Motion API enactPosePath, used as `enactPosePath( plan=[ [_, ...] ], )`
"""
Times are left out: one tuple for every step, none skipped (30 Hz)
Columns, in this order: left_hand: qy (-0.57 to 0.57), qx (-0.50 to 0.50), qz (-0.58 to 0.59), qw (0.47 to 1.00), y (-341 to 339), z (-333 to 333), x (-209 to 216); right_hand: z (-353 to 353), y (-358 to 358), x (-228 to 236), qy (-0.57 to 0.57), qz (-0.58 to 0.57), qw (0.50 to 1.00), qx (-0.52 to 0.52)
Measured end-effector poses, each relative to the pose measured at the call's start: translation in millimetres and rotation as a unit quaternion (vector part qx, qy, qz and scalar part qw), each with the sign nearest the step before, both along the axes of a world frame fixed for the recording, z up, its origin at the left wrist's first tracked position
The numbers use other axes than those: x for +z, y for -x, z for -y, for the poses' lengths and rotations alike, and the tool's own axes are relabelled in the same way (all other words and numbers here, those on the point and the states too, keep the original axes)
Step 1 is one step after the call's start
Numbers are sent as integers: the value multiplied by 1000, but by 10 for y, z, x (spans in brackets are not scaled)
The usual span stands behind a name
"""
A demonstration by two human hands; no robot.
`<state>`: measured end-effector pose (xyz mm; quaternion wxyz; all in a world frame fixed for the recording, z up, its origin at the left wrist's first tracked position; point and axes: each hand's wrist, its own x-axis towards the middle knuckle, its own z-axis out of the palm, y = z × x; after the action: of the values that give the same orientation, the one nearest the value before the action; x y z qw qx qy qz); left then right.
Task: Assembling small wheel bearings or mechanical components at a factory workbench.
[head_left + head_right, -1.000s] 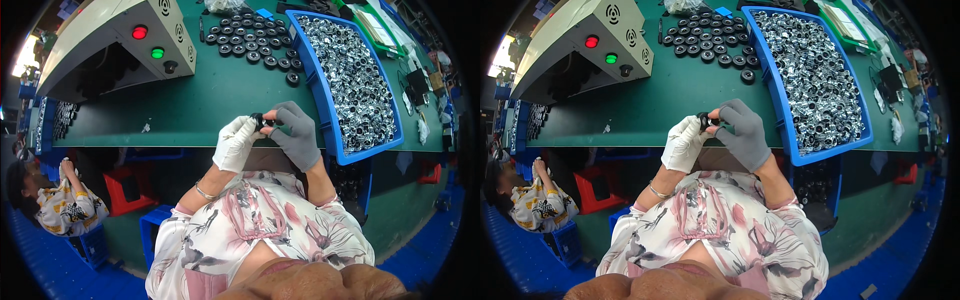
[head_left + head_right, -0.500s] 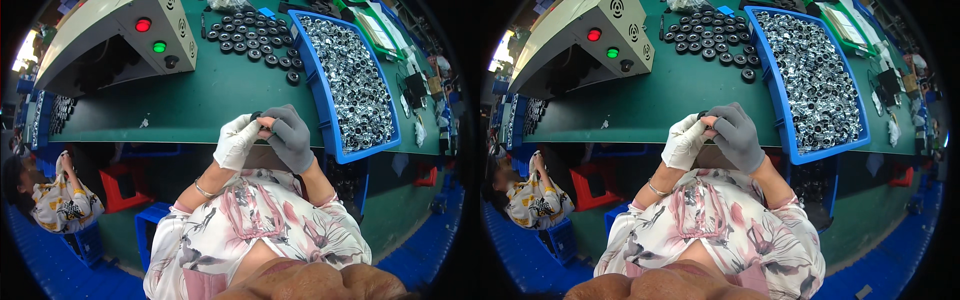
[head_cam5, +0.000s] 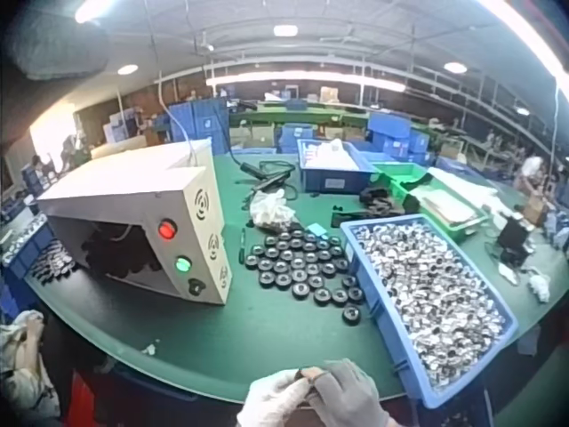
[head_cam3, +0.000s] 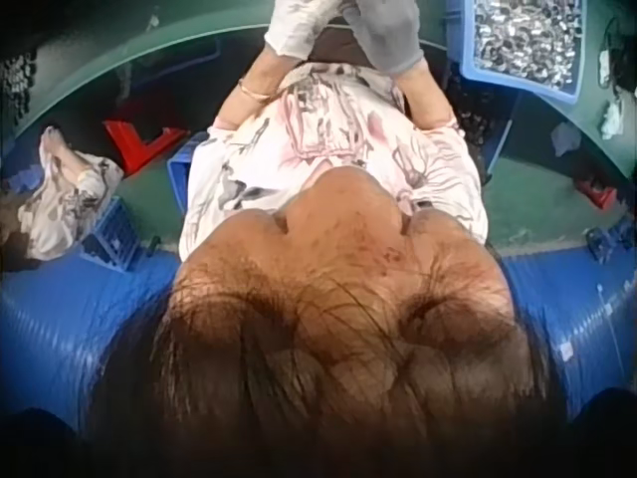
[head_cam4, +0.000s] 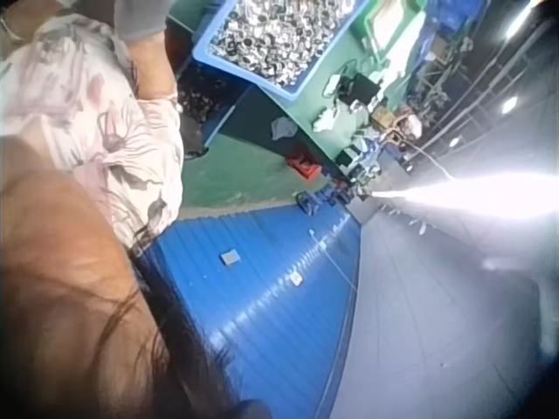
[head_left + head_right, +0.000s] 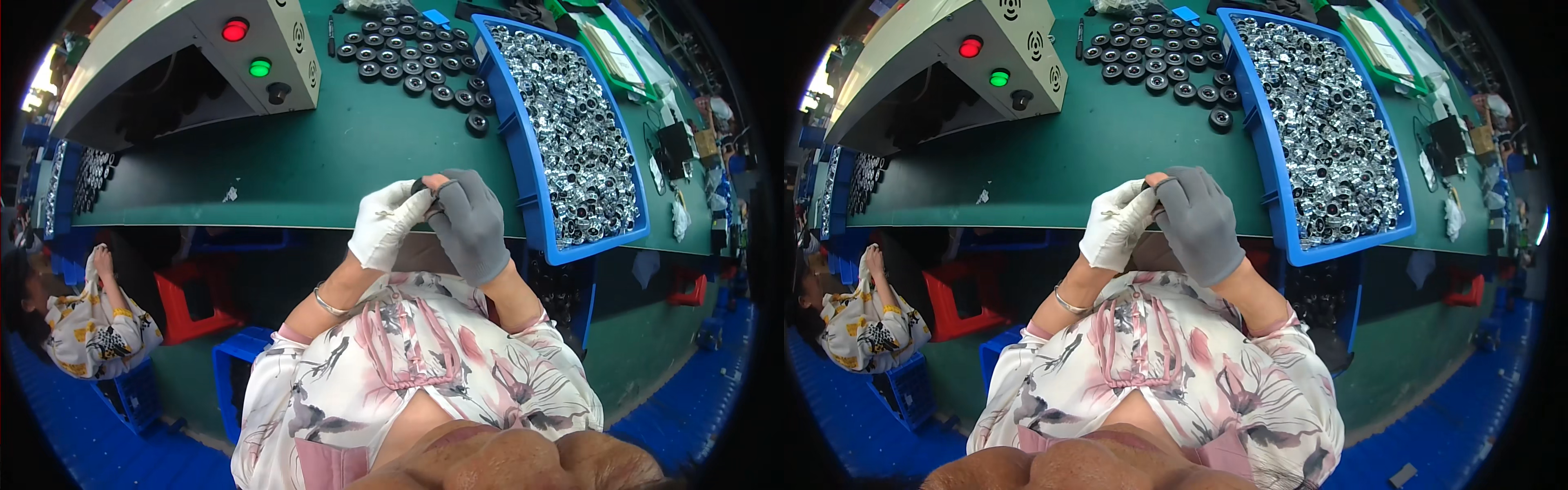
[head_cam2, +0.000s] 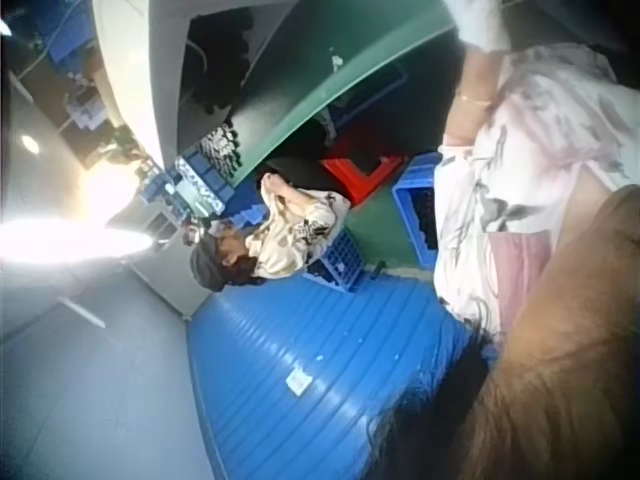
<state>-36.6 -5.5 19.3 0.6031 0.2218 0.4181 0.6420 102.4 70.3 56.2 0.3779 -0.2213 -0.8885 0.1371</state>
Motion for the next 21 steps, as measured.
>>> enactPosePath(
  plan=[
    [0,2,0,1000,3,1,2,20,-2,-22,16,-31,999,-8],
    [1,-2,19,1000,4,2,4,20,-2,-46,16,-31,999,-7],
    [1,-6,38,999,3,3,4,17,-5,-70,10,-28,1000,0],
    [1,-6,38,999,6,7,-13,16,-5,-82,3,-25,1000,6],
    [-14,-1,55,998,9,10,-51,26,-6,-85,2,-24,1000,6],
    [-29,4,71,997,12,12,-81,45,-11,-85,16,-21,1000,3],
    [-30,5,72,997,8,14,-99,53,-18,-84,30,-18,999,2],
    [-40,6,80,996,1,22,-114,57,-28,-76,29,-17,999,3],
    [-49,7,88,995,-5,22,-120,58,-41,-63,49,-20,999,1],
    [-50,7,88,995,-8,18,-108,59,-50,-53,70,-23,997,-1],
    [-49,3,84,995,-14,11,-84,54,-58,-43,70,-23,997,-1],
    [-47,0,80,996,-21,3,-67,47,-66,-33,57,-25,998,-8],
    [-47,0,80,996,-29,-1,-61,45,-73,-30,44,-27,999,-14],
    [-50,4,82,995,-38,-8,-57,48,-74,-32,44,-27,999,-14],
    [-53,8,83,995,-44,-11,-56,53,-72,-36,36,-29,999,-24],
    [-54,8,83,995,-48,-9,-71,58,-71,-39,28,-32,999,-35],
    [-59,13,42,997,-52,-5,-100,65,-76,-41,27,-32,999,-35],
    [-64,18,1,998,-55,1,-115,76,-83,-43,31,-36,998,-34],
    [-64,18,1,998,-59,6,-109,80,-92,-47,33,-41,998,-33],
    [-65,12,-3,998,-60,14,-96,80,-103,-53,33,-41,998,-33],
    [-67,5,-7,998,-61,24,-88,78,-117,-64,45,-51,997,-28]
  ],
)
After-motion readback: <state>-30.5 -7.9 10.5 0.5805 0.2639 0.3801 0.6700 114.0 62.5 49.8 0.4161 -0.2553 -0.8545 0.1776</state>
